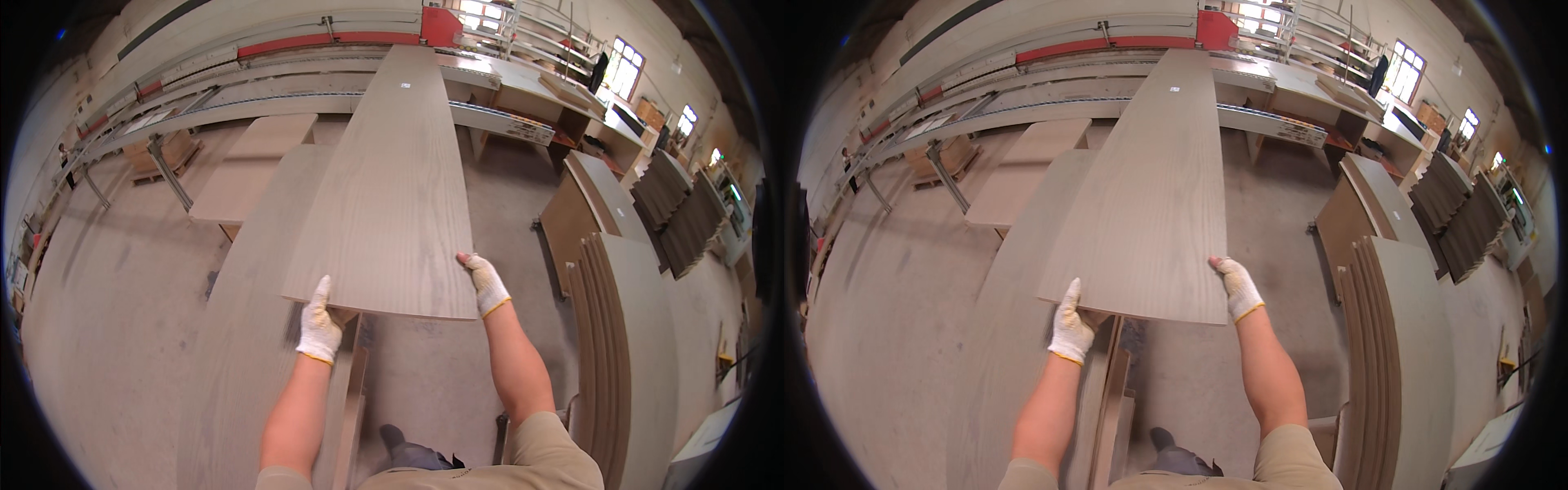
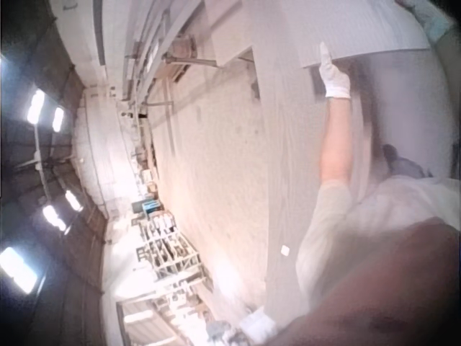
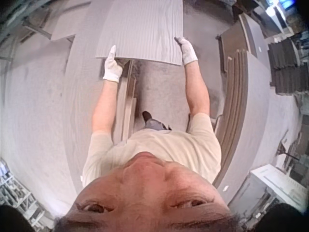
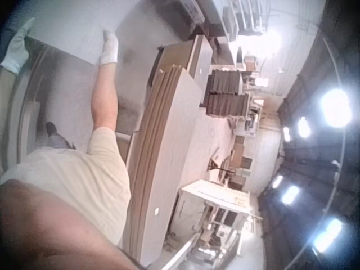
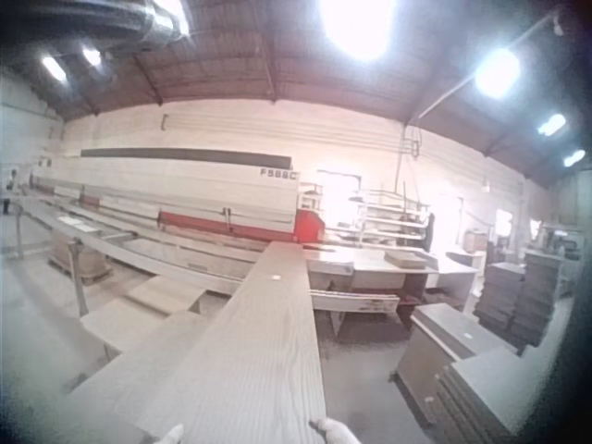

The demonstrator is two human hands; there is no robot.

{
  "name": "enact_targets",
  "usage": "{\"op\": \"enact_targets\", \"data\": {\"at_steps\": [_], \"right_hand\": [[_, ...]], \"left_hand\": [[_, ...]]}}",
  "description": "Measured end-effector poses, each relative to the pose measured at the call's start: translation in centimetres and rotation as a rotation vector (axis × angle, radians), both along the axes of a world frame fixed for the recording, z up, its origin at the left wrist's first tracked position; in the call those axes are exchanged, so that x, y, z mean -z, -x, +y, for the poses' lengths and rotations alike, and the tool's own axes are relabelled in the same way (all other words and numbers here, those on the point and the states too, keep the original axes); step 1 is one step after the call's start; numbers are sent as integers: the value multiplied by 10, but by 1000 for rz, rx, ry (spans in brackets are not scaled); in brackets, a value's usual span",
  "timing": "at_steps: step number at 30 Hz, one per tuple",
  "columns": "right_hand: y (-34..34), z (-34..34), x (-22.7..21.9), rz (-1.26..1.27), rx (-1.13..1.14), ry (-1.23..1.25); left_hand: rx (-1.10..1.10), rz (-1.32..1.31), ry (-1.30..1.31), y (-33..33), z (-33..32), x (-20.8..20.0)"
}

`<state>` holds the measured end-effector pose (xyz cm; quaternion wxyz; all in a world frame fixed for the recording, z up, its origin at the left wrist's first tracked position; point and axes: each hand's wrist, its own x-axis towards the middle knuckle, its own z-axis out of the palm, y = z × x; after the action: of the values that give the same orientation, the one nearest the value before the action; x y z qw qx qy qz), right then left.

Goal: The person repeatedly lifts large rectangular wood panels from a stack and places them onto a work table. The person handles each panel with gloved hands, aligns it on the table, and returns to the stack to repeat the process.

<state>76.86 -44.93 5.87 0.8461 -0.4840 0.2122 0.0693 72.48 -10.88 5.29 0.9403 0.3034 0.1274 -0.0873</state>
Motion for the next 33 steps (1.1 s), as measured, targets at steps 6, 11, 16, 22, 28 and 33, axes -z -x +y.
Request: {"op": "enact_targets", "data": {"at_steps": [6,11,16,22,28,33], "right_hand": [[23,-66,-11,-14,63,131],[41,-120,-9,-47,94,318],[58,-158,-6,20,114,266],[53,-146,12,-59,107,306],[94,43,-5,-73,176,279],[177,176,-15,-34,-98,-294]], "left_hand": [[23,91,7,7,-67,19],[139,141,-42,21,-110,14],[126,246,15,45,-147,-31],[-12,170,-78,17,-132,18],[-197,-40,-216,22,20,22],[-380,-138,-456,107,178,34]]}}
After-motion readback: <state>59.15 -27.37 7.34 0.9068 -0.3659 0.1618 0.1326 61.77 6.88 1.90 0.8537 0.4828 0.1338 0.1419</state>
